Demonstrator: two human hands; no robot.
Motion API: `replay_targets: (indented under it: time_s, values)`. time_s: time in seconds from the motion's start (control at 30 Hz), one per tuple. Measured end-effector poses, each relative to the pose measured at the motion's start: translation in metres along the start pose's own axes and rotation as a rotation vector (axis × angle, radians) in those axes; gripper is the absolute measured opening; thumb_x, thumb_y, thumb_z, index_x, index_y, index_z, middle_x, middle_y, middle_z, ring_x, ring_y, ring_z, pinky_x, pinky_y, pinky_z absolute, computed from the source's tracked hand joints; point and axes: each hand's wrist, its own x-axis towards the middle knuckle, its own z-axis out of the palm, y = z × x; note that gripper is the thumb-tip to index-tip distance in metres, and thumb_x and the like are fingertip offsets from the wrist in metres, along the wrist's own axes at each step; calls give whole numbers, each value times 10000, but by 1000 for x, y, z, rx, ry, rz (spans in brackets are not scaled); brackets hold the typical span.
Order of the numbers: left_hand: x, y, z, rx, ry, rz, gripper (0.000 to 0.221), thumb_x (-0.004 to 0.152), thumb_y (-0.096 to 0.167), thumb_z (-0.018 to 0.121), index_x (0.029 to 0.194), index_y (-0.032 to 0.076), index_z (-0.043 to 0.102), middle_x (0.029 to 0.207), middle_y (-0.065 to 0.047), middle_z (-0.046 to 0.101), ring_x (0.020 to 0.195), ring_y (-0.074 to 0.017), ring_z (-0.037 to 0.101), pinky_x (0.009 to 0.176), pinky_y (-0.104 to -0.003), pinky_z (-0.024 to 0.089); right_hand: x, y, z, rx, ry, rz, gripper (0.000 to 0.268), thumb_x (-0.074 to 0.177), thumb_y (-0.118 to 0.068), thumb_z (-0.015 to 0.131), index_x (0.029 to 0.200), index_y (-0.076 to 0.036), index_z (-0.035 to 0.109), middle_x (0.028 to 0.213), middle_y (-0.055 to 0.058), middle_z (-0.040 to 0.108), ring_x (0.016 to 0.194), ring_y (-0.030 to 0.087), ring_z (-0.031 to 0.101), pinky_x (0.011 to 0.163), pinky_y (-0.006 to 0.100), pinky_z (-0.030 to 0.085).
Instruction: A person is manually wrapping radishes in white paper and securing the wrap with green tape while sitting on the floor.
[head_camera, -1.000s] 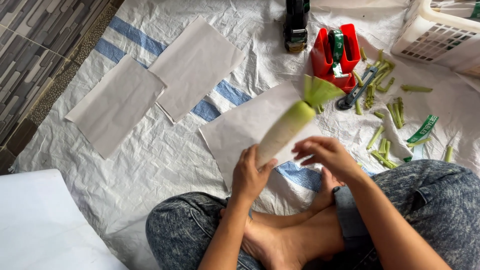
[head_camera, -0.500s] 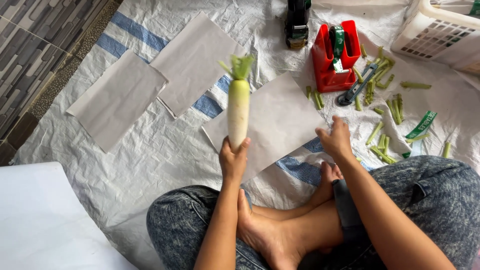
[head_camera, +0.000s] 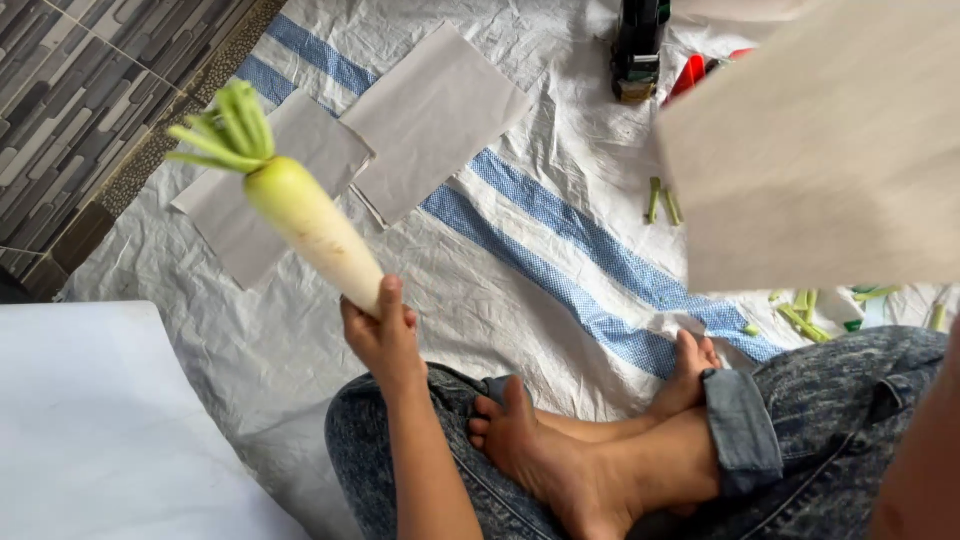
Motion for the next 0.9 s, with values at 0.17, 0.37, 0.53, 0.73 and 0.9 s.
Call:
replay_targets:
  time_s: [0.17,0.37,0.53,0.73,0.9]
  values:
    - [2,0,-10,-164,40,38,313,940,238,692,1159,45,577,923,-40,672,524,-30,448,431,-173,351,-11,-94,64,-315,-238,-796,158,1041,128,666,1138,7,633,1450,286,575,1581,497,503,1429,664,490]
    - [4,1,-12,-161,60,-48,448,881,281,744,1221,42,576,893,-30,673,514,-28,455,445,-165,395,-13,-99,127,852,9,62,698,946,-443,730,1532,-124,526,1445,28,668,1297,168,699,1186,328,601]
    - [8,-8,-11,-116,18,6,443,870,281,750,1193,26,586,827,-24,648,516,-51,491,439,-177,402,11,-8,137,1231,293,460,638,880,-234,751,1435,13,558,1318,158,691,1124,266,714,1037,412,605]
    - [4,-1,-4,-65,-2,11,435,871,310,748,1160,22,597,771,-11,593,518,-66,497,451,-188,406,2,108,135,1173,330,807,422,977,-241,639,1342,-33,596,1359,110,667,1242,224,663,1128,452,491]
    - [5,-9,4,63,31,68,399,920,363,756,1111,37,630,606,-27,575,483,-76,563,427,-187,436,-3,145,166,849,83,983,181,977,-322,717,1049,-160,682,991,-46,718,996,232,729,1016,443,556]
